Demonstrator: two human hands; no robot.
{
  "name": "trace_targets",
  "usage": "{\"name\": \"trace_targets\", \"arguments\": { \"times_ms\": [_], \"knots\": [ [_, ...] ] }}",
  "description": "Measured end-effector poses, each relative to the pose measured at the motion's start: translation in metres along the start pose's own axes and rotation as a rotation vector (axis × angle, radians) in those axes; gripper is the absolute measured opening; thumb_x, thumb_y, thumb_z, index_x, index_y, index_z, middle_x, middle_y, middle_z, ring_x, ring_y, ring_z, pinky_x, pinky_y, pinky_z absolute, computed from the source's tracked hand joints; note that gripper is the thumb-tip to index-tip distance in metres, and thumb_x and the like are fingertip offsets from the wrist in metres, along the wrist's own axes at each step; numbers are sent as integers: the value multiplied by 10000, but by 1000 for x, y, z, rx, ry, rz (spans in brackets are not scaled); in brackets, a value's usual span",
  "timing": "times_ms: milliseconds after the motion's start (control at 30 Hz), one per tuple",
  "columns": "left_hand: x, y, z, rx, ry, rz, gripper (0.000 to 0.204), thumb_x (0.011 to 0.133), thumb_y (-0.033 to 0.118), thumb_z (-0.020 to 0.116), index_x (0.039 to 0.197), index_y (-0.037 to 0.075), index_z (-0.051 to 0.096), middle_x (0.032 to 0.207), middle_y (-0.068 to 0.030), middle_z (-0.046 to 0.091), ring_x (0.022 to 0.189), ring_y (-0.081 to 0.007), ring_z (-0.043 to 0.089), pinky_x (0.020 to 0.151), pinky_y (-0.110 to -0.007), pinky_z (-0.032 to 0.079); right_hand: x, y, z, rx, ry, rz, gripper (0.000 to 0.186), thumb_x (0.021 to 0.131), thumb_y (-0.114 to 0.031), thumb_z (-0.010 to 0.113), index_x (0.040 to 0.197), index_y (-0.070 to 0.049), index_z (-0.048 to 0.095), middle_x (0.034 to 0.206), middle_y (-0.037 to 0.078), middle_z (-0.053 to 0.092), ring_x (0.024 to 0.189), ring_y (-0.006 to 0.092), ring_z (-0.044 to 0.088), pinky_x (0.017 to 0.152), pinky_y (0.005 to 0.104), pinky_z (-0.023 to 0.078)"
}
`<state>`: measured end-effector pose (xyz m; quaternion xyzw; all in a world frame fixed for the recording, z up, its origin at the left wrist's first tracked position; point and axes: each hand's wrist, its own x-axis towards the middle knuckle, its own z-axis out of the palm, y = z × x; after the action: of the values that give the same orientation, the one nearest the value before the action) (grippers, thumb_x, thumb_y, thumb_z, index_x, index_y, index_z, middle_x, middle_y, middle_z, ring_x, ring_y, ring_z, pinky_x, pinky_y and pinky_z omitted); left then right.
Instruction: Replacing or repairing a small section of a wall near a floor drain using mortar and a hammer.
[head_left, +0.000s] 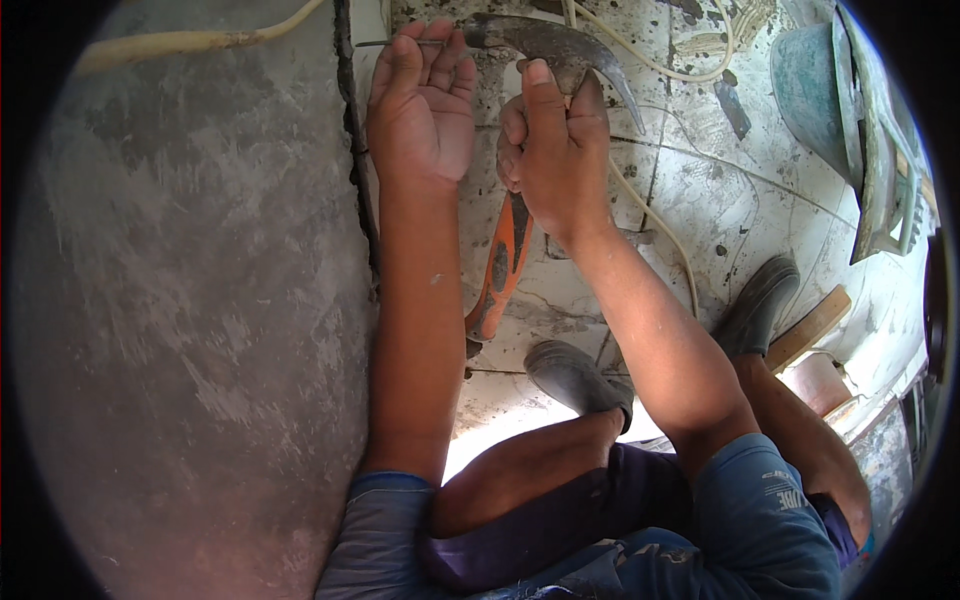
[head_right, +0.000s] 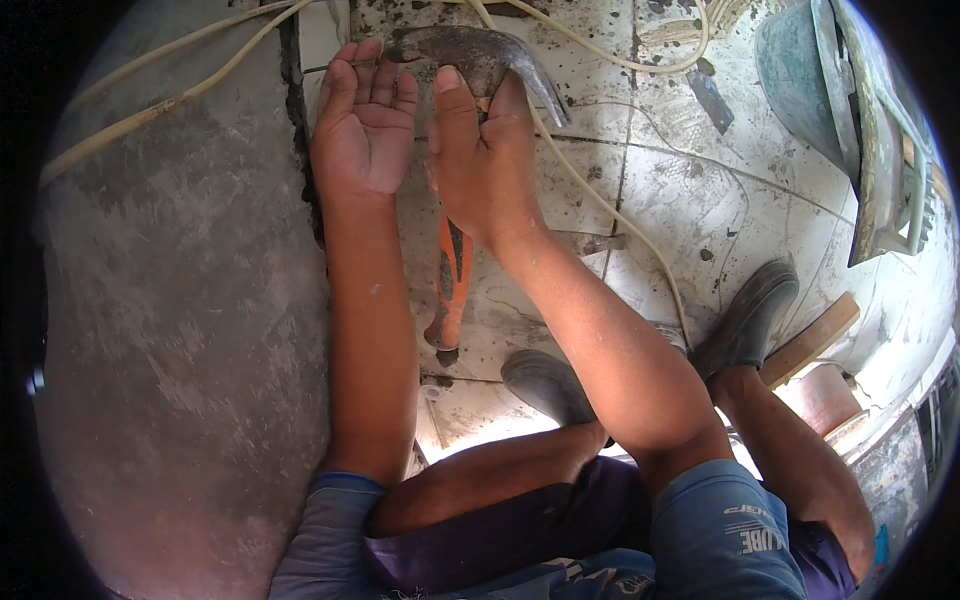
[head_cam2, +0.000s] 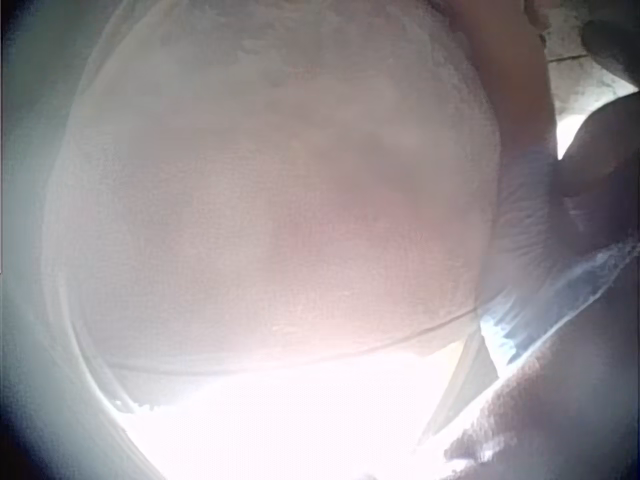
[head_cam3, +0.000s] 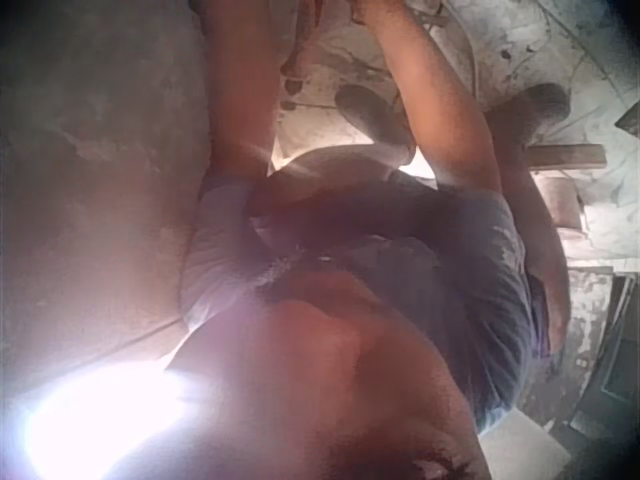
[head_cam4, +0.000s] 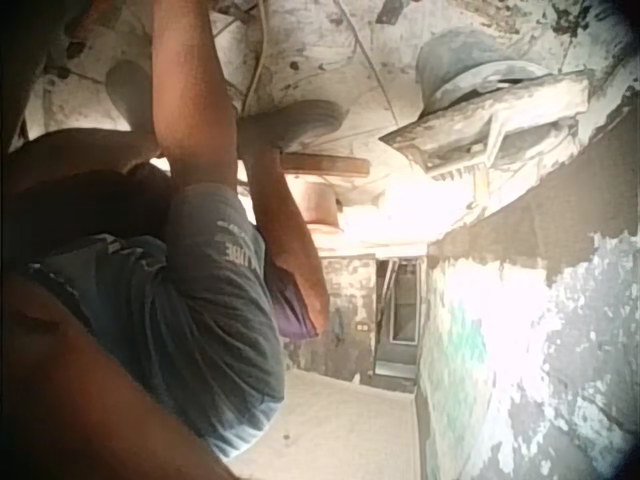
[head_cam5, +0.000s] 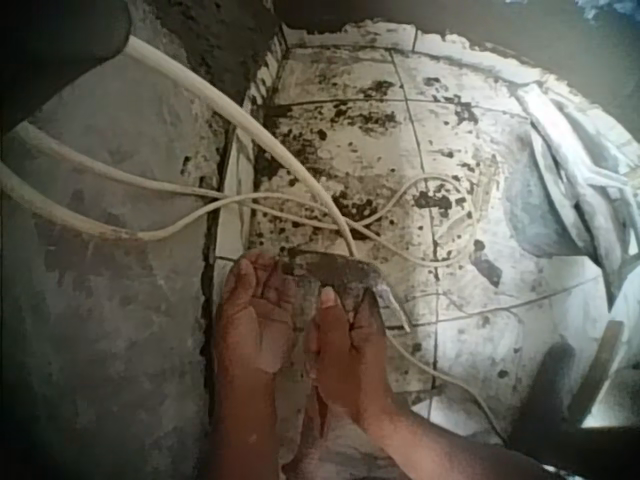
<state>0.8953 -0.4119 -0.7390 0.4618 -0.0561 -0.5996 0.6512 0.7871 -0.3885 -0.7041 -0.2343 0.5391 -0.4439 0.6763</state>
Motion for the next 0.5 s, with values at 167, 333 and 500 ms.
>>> {"name": "trace_targets", "arguments": {
  "times_ms": [167, 333, 500],
  "knots": [
    [10, 1, 0, -85, 2, -23, 220, 945, 243, 538, 1117, 105, 545, 1176, -36, 564, 1051, -208, 509, 930, -394, 395, 5, 1, 1, -1, -15, -24, 240, 986, -322, 452, 991, -87, 401, 630, -4, 431, 426, 75, 409, 383, 235, 329],
    [14, 2, 1, -101, 62, -34, 227, 946, 236, 538, 1128, 101, 551, 1035, -25, 559, 962, -201, 509, 873, -389, 419, 16, 0, 2, 11, -22, -50, 248, 982, -323, 463, 918, -101, 375, 626, -1, 437, 432, 75, 422, 382, 238, 331],
    [14, 3, 3, -87, 75, -17, 247, 945, 235, 543, 1152, 100, 550, 962, -22, 524, 894, -194, 496, 820, -380, 434, 25, -3, 6, -2, -29, -42, 245, 978, -312, 473, 900, -107, 363, 627, -2, 444, 432, 79, 423, 380, 241, 329]
  ]
}}
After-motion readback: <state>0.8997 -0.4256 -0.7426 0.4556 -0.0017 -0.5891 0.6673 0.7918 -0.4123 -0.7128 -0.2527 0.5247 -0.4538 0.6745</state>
